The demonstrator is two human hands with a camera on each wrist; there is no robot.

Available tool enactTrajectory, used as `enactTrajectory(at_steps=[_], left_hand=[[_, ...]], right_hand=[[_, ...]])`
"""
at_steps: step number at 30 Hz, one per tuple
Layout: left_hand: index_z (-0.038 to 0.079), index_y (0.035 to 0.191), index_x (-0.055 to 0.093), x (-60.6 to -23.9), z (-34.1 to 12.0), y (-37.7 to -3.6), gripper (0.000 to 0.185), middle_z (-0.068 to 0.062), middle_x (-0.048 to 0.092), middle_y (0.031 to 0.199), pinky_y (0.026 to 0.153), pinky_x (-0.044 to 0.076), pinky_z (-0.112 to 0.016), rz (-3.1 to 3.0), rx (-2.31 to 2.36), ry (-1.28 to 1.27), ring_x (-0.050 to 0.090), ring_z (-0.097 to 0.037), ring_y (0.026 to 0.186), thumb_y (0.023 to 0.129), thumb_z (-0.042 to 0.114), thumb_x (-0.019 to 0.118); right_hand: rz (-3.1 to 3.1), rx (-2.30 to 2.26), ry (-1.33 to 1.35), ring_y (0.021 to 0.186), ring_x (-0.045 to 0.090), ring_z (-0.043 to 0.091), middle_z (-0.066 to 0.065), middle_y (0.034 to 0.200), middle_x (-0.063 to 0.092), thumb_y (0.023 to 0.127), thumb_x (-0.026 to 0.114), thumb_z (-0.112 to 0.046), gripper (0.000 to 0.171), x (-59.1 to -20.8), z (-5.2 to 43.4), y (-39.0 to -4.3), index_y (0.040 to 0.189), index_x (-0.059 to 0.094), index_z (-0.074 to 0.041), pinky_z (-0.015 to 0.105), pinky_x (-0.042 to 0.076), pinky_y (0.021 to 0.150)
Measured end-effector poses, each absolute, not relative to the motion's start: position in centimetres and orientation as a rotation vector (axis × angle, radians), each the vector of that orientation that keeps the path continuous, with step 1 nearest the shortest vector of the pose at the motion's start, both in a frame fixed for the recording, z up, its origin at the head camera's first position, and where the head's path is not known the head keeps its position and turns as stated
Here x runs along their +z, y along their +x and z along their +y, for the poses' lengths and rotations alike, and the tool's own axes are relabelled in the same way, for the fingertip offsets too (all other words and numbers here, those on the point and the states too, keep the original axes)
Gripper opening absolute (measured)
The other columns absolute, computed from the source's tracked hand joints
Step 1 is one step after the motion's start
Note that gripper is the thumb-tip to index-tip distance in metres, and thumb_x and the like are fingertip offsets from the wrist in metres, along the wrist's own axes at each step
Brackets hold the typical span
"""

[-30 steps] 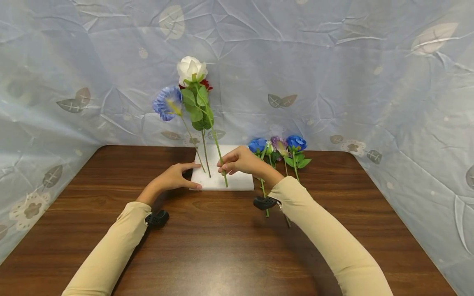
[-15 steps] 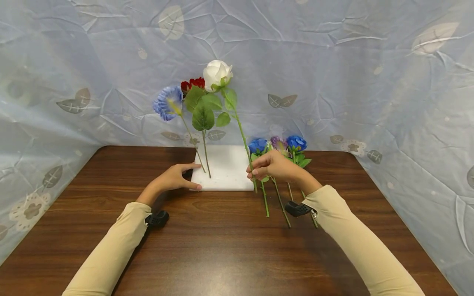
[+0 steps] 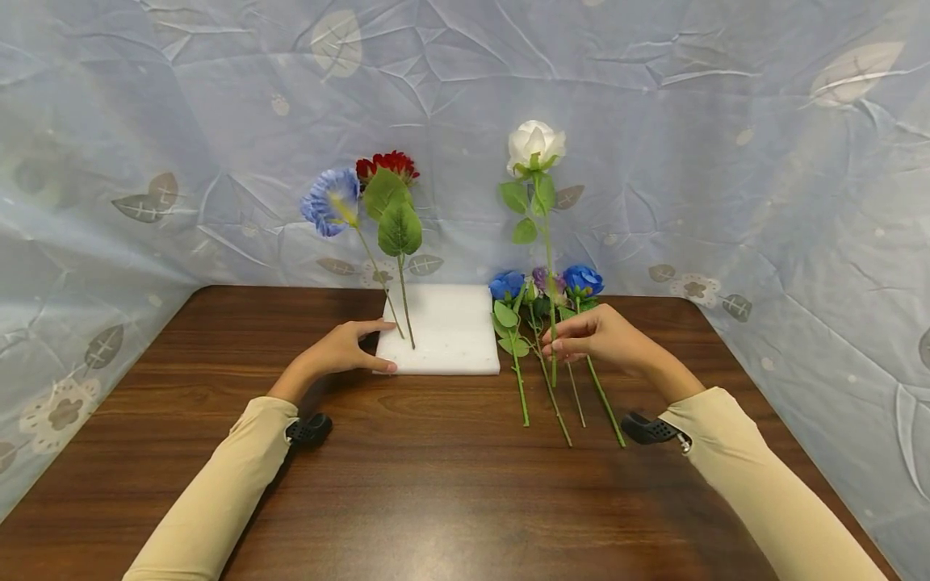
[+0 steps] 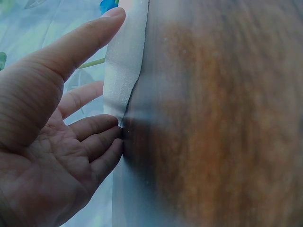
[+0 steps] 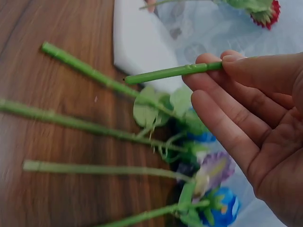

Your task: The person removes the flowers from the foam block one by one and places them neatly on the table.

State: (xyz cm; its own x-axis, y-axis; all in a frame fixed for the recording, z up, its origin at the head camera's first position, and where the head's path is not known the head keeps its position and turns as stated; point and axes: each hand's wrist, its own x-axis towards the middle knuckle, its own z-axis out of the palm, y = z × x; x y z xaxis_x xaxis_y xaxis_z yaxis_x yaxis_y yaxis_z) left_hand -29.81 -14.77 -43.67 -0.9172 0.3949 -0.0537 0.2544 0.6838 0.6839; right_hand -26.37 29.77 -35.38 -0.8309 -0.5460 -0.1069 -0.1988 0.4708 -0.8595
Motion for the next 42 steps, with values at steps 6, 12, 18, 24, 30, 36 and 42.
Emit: enactTrajectory(at_steps=[6,12,18,24,30,36,42], left_hand=[[0.013,0.149,0.054,-43.6,-14.7,-29.8,0.086,-0.022,0.047,0.156,0.122,0.034,-0.055,2.7,1.056,0.52,0.039,-0.04,0.148,0.075,0.04,0.091],[0.014,0.149,0.054,-43.6,-14.7,-29.8,0.086,-0.021,0.046,0.156,0.122,0.033,-0.054,2.7,1.059,0.519,0.038,-0.039,0.149,0.075,0.04,0.091],[0.013,0.15,0.053,-43.6,-14.7,-29.7,0.087,-0.022,0.046,0.156,0.122,0.033,-0.055,2.699,1.049,0.515,0.038,-0.04,0.148,0.076,0.041,0.09],[0.014,0.15,0.053,-43.5,-14.7,-29.7,0.087,-0.021,0.046,0.156,0.122,0.033,-0.054,2.697,1.055,0.511,0.038,-0.039,0.148,0.076,0.041,0.09],[0.014,0.15,0.053,-43.5,-14.7,-29.8,0.087,-0.022,0.046,0.156,0.122,0.034,-0.055,2.702,1.043,0.529,0.039,-0.04,0.148,0.076,0.041,0.09],[0.013,0.15,0.052,-43.5,-14.7,-29.7,0.087,-0.022,0.045,0.156,0.122,0.033,-0.055,2.697,1.041,0.527,0.038,-0.04,0.148,0.077,0.041,0.09],[0.013,0.15,0.052,-43.4,-14.7,-29.7,0.087,-0.021,0.045,0.157,0.122,0.033,-0.054,2.699,1.048,0.515,0.038,-0.039,0.149,0.076,0.039,0.09]], right_hand=[[2.395,-1.296,-0.591,0.102,0.076,0.024,0.014,0.11,0.078,0.098,0.068,-0.013,0.034,-35.8,32.5,-25.6,0.125,0.067,0.009,0.042,0.063,0.086],[2.366,-1.328,-0.499,0.102,0.076,0.024,0.015,0.11,0.078,0.098,0.068,-0.012,0.04,-36.0,34.4,-24.7,0.127,0.063,0.014,0.045,0.062,0.086],[2.388,-1.328,-0.441,0.099,0.077,0.019,0.016,0.109,0.078,0.098,0.069,-0.014,0.039,-36.1,36.0,-23.7,0.125,0.065,0.014,0.042,0.063,0.085],[2.432,-1.316,-0.481,0.092,0.078,0.018,0.007,0.102,0.08,0.097,0.068,-0.009,0.031,-36.5,37.6,-22.9,0.119,0.068,0.012,0.042,0.064,0.081],[2.455,-1.292,-0.435,0.086,0.078,0.018,0.009,0.097,0.08,0.097,0.068,-0.006,0.029,-36.9,39.6,-22.2,0.116,0.068,0.015,0.042,0.064,0.077],[2.453,-1.213,-0.355,0.079,0.076,0.018,0.008,0.092,0.08,0.097,0.068,-0.009,0.035,-37.0,41.4,-21.4,0.115,0.065,0.022,0.04,0.065,0.073],[2.396,-1.189,-0.35,0.079,0.076,0.017,0.009,0.094,0.08,0.097,0.067,-0.007,0.037,-37.8,42.7,-21.2,0.115,0.063,0.025,0.04,0.065,0.072]])
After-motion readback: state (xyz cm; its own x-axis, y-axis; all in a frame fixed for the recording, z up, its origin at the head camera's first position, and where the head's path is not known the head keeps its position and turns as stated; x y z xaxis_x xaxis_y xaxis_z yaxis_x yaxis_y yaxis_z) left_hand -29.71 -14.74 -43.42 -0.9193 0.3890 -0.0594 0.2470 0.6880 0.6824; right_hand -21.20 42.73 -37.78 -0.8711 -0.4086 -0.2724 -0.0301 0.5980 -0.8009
